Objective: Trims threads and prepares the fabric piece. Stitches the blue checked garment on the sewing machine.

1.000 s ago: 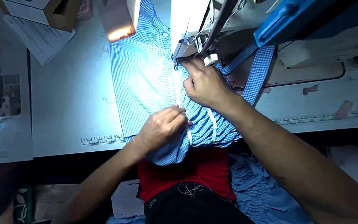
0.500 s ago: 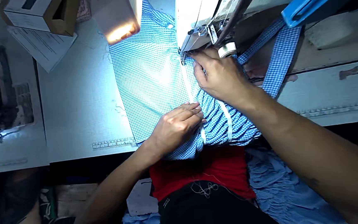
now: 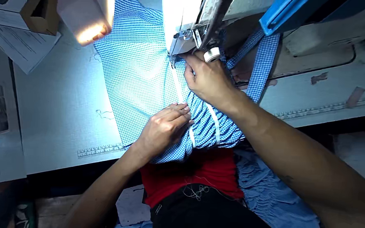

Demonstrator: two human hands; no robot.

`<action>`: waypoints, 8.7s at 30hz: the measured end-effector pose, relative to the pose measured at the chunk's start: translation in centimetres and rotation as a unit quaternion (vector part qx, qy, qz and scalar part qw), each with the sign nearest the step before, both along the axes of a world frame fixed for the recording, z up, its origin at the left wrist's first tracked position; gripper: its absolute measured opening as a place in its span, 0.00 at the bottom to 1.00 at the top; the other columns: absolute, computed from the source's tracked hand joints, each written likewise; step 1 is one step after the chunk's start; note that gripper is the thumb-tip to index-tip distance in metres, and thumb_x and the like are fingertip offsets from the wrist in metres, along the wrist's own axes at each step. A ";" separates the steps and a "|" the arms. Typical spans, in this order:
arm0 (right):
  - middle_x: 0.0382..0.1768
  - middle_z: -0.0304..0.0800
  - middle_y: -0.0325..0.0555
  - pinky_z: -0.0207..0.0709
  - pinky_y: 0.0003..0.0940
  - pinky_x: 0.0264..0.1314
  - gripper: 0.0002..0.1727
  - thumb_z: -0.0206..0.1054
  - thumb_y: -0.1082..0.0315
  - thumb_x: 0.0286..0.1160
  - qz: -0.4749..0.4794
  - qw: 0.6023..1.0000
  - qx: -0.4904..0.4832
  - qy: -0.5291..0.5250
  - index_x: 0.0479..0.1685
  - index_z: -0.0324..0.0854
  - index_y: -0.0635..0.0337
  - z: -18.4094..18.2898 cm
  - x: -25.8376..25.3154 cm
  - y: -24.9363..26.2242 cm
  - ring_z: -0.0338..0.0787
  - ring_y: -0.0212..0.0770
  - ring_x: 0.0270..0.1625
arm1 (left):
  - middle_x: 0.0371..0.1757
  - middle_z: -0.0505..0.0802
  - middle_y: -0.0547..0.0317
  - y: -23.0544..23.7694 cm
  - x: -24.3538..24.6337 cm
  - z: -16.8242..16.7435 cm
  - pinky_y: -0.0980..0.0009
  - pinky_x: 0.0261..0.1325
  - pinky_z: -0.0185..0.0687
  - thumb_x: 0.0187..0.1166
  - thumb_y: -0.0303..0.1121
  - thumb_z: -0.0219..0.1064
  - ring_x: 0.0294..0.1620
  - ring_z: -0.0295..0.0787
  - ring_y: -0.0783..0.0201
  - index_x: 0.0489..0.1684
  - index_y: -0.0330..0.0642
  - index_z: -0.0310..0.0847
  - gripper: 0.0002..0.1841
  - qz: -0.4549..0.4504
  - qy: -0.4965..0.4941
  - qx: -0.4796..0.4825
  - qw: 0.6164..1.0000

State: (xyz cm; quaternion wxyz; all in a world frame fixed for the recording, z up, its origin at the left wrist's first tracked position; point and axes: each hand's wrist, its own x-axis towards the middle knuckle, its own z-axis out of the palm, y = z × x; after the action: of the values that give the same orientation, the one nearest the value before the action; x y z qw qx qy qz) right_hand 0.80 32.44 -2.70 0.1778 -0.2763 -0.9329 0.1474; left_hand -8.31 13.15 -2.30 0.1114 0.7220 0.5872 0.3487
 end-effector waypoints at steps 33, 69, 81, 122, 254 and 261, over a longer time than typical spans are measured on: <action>0.60 0.89 0.56 0.79 0.42 0.71 0.16 0.56 0.68 0.85 0.023 0.999 0.015 0.037 0.59 0.88 0.56 0.4 0.6 0.2 0.87 0.53 0.68 | 0.61 0.96 0.51 0.6 -1.7 0.1 0.59 0.82 0.78 0.82 0.33 0.68 0.73 0.88 0.56 0.51 0.39 0.95 0.11 0.023 0.077 0.016 0.997; 0.63 0.92 0.48 0.75 0.55 0.68 0.21 0.52 0.56 0.82 0.078 0.994 0.076 -0.023 0.57 0.89 0.54 1.7 3.3 -0.3 0.86 0.57 0.68 | 0.66 0.94 0.50 -0.6 -0.2 0.6 0.61 0.84 0.74 0.88 0.44 0.63 0.75 0.86 0.56 0.60 0.39 0.92 0.20 0.043 0.128 -0.019 0.991; 0.70 0.88 0.46 0.63 0.61 0.78 0.24 0.53 0.48 0.84 0.073 0.993 0.074 -0.051 0.68 0.87 0.42 1.4 3.3 0.3 0.76 0.59 0.79 | 0.66 0.94 0.49 -0.5 -0.2 0.7 0.61 0.83 0.75 0.88 0.44 0.63 0.74 0.87 0.55 0.60 0.38 0.92 0.20 0.041 0.134 -0.014 0.990; 0.65 0.91 0.54 0.75 0.43 0.77 0.19 0.58 0.65 0.86 0.033 0.996 0.077 -0.042 0.68 0.86 0.60 1.6 1.4 -1.9 0.86 0.49 0.72 | 0.50 0.90 0.58 16.0 -16.6 1.3 0.42 0.69 0.62 0.82 0.54 0.65 0.68 0.78 0.52 0.38 0.50 0.90 0.18 0.185 -0.077 -0.073 0.977; 0.75 0.85 0.44 0.72 0.49 0.76 0.23 0.50 0.66 0.85 0.024 0.999 0.032 -0.026 0.71 0.85 0.54 1.2 5.4 -3.8 0.80 0.55 0.75 | 0.55 0.97 0.46 -8.4 6.2 -1.1 0.59 0.76 0.83 0.85 0.30 0.66 0.66 0.93 0.53 0.49 0.34 0.92 0.10 0.009 0.044 0.073 0.996; 0.63 0.91 0.48 0.74 0.46 0.72 0.16 0.54 0.73 0.84 0.047 0.997 0.059 0.031 0.54 0.90 0.56 1.3 5.4 -3.9 0.84 0.54 0.69 | 0.57 0.97 0.51 -7.9 6.1 -1.5 0.59 0.79 0.81 0.85 0.31 0.67 0.69 0.91 0.55 0.51 0.38 0.94 0.10 0.054 0.073 0.074 0.993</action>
State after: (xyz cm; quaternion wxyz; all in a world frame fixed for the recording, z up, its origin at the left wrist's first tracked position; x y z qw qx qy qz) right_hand 6.19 28.50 -1.44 0.2152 -0.2160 -0.9462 0.1084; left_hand -2.18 5.26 -3.82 -0.0049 0.7191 0.6042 0.3431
